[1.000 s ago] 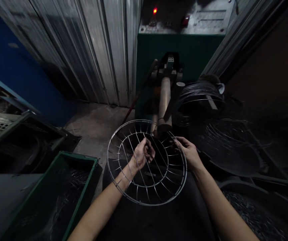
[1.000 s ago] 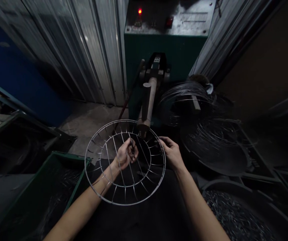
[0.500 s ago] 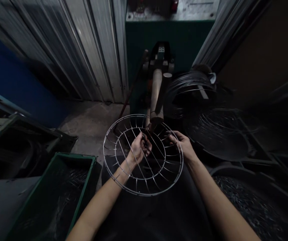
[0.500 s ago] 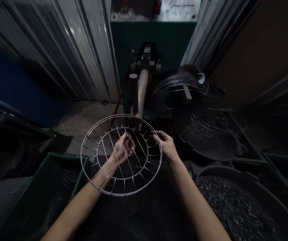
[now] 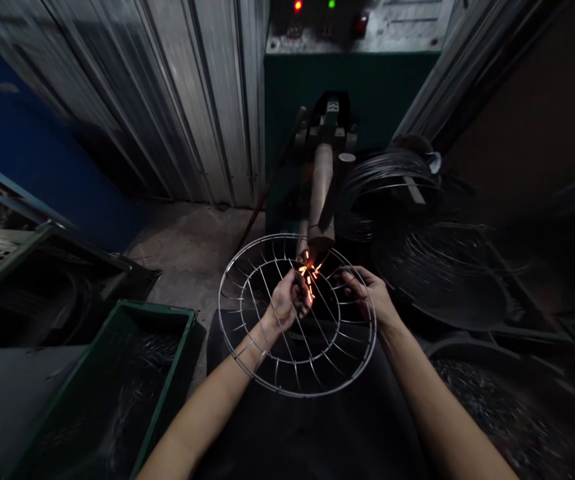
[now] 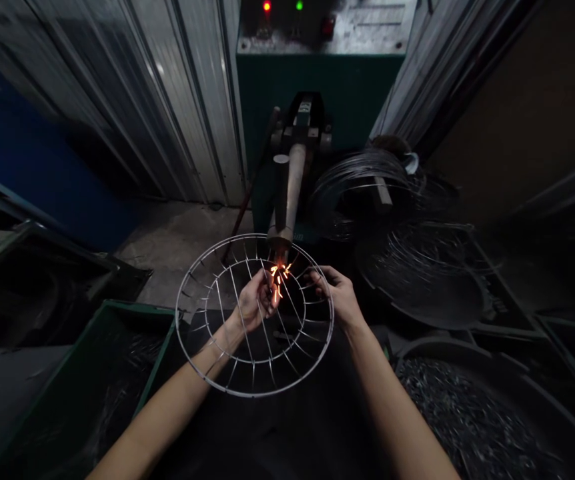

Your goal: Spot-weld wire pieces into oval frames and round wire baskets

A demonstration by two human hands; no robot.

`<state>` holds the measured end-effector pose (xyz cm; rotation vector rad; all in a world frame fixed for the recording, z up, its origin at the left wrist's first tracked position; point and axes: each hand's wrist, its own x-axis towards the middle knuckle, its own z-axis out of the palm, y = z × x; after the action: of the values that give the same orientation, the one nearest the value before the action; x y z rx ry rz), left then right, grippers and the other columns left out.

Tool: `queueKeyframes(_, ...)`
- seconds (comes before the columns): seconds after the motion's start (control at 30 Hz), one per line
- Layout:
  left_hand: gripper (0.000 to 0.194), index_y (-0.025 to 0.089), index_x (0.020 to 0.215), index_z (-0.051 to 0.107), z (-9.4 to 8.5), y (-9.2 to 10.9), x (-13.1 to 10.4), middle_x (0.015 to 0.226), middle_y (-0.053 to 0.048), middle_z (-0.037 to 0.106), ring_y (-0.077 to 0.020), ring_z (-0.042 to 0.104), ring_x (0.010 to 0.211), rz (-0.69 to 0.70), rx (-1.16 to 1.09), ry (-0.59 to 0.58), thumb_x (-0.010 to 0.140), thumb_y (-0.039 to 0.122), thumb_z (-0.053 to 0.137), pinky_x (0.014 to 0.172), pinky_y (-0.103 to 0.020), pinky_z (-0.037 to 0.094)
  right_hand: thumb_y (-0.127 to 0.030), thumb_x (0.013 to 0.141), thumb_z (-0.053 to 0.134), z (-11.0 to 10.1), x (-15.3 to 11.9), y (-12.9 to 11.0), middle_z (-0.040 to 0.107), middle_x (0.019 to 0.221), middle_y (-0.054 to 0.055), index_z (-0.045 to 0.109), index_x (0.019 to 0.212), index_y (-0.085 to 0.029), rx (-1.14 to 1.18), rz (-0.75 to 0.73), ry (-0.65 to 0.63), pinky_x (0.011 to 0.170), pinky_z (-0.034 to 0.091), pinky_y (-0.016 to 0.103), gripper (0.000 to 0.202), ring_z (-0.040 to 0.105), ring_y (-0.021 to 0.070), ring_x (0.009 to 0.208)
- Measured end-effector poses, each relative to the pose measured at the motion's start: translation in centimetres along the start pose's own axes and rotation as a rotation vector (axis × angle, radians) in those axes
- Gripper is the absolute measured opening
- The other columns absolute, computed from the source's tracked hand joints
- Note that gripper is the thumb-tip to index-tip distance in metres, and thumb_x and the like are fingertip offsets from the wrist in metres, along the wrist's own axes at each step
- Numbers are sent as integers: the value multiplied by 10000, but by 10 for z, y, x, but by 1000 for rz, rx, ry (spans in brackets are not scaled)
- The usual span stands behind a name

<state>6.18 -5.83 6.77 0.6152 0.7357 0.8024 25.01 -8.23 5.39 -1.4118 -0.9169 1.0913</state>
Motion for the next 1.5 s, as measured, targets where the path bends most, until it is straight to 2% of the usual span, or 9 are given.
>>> queueKeyframes(0.1, 380, 199, 743, 432, 1, -2, 0, 430, 21, 542, -87, 409, 277, 17, -4, -7, 868, 557, 413, 295, -155, 282, -516, 636, 757, -1, -5, -1, 690, 854, 42, 673, 901, -207, 28, 23, 4, 562, 440, 228, 416, 598, 128, 680)
queueKeyframes(0.27, 410, 198, 739, 422, 5, -8, -4, 429, 18, 541, -85, 413, 285, 48, -30, 50, 855, 591, 400, 298, -152, 278, -507, 614, 771, -3, -12, -8, 684, 808, 35, 664, 920, -208, 31, 65, 14, 491, 410, 215, 441, 586, 126, 637)
queueKeyframes(0.5, 414, 203, 762, 418, 1, -7, -9, 418, 20, 542, -89, 402, 276, 108, -13, 71, 837, 610, 409, 293, -152, 266, -519, 589, 765, 5, -6, -6, 636, 676, 7, 675, 892, -200, 5, -1, 5, 453, 371, 224, 449, 527, 113, 548)
queueKeyframes(0.77, 409, 200, 762, 421, 6, -3, -17, 417, 14, 541, -88, 390, 274, 77, -17, 112, 874, 588, 362, 294, -151, 249, -479, 617, 762, 13, 7, -5, 621, 722, -8, 676, 796, -202, -30, -64, 1, 518, 400, 233, 341, 476, 85, 553)
queueKeyframes(1.03, 398, 191, 758, 438, 11, -3, -23, 416, 11, 526, -84, 386, 281, 58, -65, 163, 913, 534, 309, 299, -150, 245, -499, 593, 776, 5, -12, -6, 669, 786, 35, 681, 868, -205, -44, -5, -52, 497, 411, 242, 414, 542, 121, 577)
queueKeyframes(1.2, 377, 192, 747, 427, 17, 10, -19, 420, 13, 513, -80, 385, 291, 38, -125, 235, 926, 498, 299, 310, -146, 246, -497, 593, 774, 6, -18, -12, 671, 812, 46, 675, 855, -198, -84, -35, -14, 540, 449, 260, 410, 587, 161, 664)
queueKeyframes(1.37, 403, 195, 739, 434, 11, 25, -15, 428, 10, 520, -79, 376, 280, 109, -73, 217, 884, 566, 372, 304, -153, 236, -479, 614, 772, 9, -17, -11, 658, 821, 35, 668, 920, -202, -36, -7, 0, 505, 417, 234, 426, 567, 133, 635)
queueKeyframes(1.5, 448, 193, 731, 443, 2, 20, -10, 423, 14, 515, -77, 372, 280, 138, -34, 187, 850, 623, 401, 304, -154, 233, -479, 599, 780, 17, -9, -7, 648, 820, 28, 669, 904, -200, 0, -33, 13, 548, 439, 239, 428, 565, 122, 638)
